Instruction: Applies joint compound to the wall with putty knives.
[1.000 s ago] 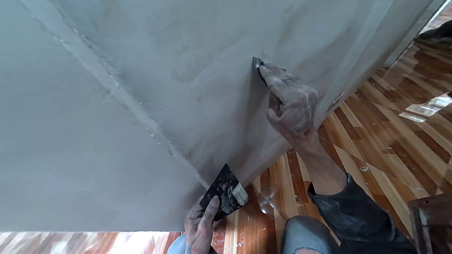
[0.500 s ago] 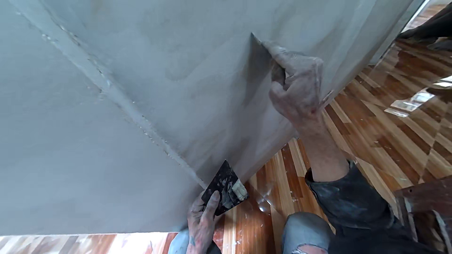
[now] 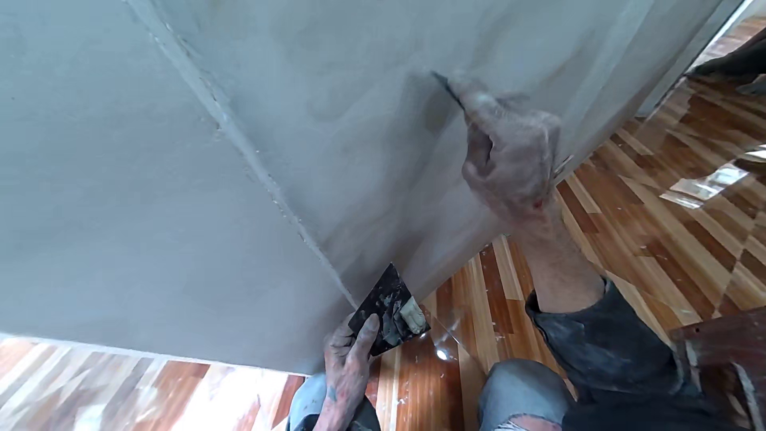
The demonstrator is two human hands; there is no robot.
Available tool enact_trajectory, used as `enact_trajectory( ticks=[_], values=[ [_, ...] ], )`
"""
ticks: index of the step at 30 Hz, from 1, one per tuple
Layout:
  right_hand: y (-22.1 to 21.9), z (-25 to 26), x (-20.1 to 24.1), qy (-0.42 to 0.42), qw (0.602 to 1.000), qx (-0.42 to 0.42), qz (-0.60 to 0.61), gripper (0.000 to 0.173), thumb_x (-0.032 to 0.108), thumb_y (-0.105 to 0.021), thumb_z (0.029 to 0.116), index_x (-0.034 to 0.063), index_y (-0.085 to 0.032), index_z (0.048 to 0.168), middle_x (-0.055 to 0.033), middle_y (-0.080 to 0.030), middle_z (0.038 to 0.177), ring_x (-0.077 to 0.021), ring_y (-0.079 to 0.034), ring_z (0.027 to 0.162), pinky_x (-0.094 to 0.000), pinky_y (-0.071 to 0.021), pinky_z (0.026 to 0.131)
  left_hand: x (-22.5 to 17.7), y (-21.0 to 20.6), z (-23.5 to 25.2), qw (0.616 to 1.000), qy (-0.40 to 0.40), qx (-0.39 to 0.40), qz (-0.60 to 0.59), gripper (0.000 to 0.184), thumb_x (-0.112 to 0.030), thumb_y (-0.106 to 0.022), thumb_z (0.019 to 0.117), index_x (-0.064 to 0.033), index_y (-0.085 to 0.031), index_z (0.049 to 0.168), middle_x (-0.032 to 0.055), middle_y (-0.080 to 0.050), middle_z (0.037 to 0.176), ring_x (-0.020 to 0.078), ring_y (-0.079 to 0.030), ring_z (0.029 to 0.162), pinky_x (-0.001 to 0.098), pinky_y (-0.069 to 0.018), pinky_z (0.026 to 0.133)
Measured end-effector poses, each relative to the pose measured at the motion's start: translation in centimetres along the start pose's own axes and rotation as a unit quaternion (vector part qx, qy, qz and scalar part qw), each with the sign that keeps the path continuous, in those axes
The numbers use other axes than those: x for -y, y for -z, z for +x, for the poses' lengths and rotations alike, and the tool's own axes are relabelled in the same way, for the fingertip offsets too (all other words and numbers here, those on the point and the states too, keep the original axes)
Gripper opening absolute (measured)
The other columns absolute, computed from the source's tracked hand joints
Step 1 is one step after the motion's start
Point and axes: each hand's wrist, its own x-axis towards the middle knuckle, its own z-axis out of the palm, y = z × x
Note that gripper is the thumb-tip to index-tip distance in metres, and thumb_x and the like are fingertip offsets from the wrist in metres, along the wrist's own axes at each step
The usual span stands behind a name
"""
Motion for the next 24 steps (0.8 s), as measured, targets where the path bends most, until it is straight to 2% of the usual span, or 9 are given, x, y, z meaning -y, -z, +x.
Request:
enact_trajectory(
  ticks=[4,6,8,11,14,17,18,21,24],
  values=[
    [-1.9,1.1,0.2,-0.015,1.0,-0.001,0.019,0.045,-0.004,-0.051,0.0985,0.0017,-0.06,0.142,-0.0179,-0.064,0.139,-0.0351,-0.065,0.119,-0.0424,-0.0528,0.095,-0.4,0.6,-0.2,1.0,0.0,0.001,-0.006,0.013,-0.012,-0.066,0.0967,-0.0085,-0.078,0.099,0.0032,-0.076,0.089,0.0098,-0.072,0.077,0.0277,-0.0617,0.073],
    [-2.3,0.3,0.4,0.008,1.0,0.011,0.024,0.045,-0.002,-0.052,0.099,0.0026,-0.059,0.143,-0.0139,-0.061,0.144,-0.0331,-0.06,0.129,-0.0414,-0.0503,0.104,-0.8,1.1,-0.3,1.0,-0.011,0.009,-0.007,0.013,-0.016,-0.067,0.0973,-0.0103,-0.078,0.101,0.003,-0.076,0.091,0.0096,-0.072,0.079,0.0279,-0.0614,0.074],
    [-2.7,-0.5,0.5,0.032,0.999,0.019,0.023,0.044,0.0,-0.052,0.1,0.0024,-0.059,0.143,-0.0137,-0.059,0.146,-0.0328,-0.057,0.134,-0.0417,-0.0481,0.108,-0.9,1.3,-0.5,1.0,-0.011,0.012,-0.012,0.013,-0.017,-0.067,0.0973,-0.0111,-0.078,0.101,0.003,-0.076,0.091,0.0097,-0.072,0.079,0.0284,-0.0615,0.074],
    [-3.7,-1.9,0.5,0.049,0.998,0.027,0.03,0.04,-0.001,-0.052,0.0993,0.0017,-0.064,0.137,-0.0146,-0.06,0.145,-0.0324,-0.058,0.133,-0.0415,-0.0488,0.109,-0.8,1.1,-0.4,1.0,-0.006,0.012,-0.015,0.013,-0.016,-0.067,0.0972,-0.0109,-0.078,0.102,0.0032,-0.076,0.091,0.0101,-0.072,0.079,0.029,-0.0618,0.075],
    [-3.4,-3.0,0.2,0.06,0.995,0.068,0.04,0.044,-0.003,-0.052,0.0948,0.005,-0.067,0.135,-0.012,-0.063,0.142,-0.0301,-0.062,0.129,-0.0412,-0.0515,0.106,-0.5,0.6,-0.3,1.0,-0.005,0.021,-0.012,0.014,-0.013,-0.065,0.0981,-0.0082,-0.077,0.102,0.0043,-0.076,0.092,0.0114,-0.072,0.08,0.0305,-0.0617,0.076],
    [-1.4,-2.4,0.2,0.074,0.994,0.065,0.043,0.042,0.0,-0.052,0.0977,0.0047,-0.065,0.137,-0.0157,-0.068,0.132,-0.0316,-0.07,0.112,-0.0429,-0.0573,0.09,-0.3,0.1,-0.3,1.0,-0.009,0.014,-0.005,0.015,-0.009,-0.062,0.0978,-0.0054,-0.076,0.1,0.0049,-0.075,0.088,0.0116,-0.072,0.076,0.0303,-0.0619,0.072],
    [-0.7,-1.6,0.5,0.075,0.996,0.047,0.029,0.041,0.001,-0.052,0.099,0.0046,-0.065,0.137,-0.0167,-0.069,0.13,-0.0324,-0.071,0.111,-0.0433,-0.0577,0.088,-0.3,0.1,-0.2,1.0,-0.013,0.012,-0.007,0.015,-0.009,-0.062,0.0977,-0.0046,-0.076,0.099,0.0052,-0.075,0.087,0.0116,-0.071,0.076,0.0303,-0.0619,0.072],
    [0.5,0.0,1.6,0.065,0.998,0.021,-0.004,0.04,0.002,-0.051,0.1022,0.0051,-0.061,0.141,-0.015,-0.064,0.139,-0.0317,-0.063,0.125,-0.041,-0.0528,0.101,-0.3,0.2,-0.3,1.0,-0.011,0.006,-0.012,0.015,-0.009,-0.062,0.0977,-0.0037,-0.076,0.099,0.0058,-0.075,0.088,0.0125,-0.072,0.077,0.0309,-0.062,0.073],
    [-1.1,0.0,1.9,0.071,0.997,0.009,-0.02,0.043,0.0,-0.05,0.1018,0.0038,-0.057,0.144,-0.0148,-0.058,0.147,-0.0319,-0.055,0.136,-0.0414,-0.0473,0.109,-0.6,0.5,-0.5,1.0,-0.016,0.013,-0.009,0.014,-0.011,-0.064,0.0979,-0.0048,-0.076,0.1,0.0053,-0.075,0.089,0.0116,-0.072,0.077,0.0297,-0.0618,0.073]
  ],
)
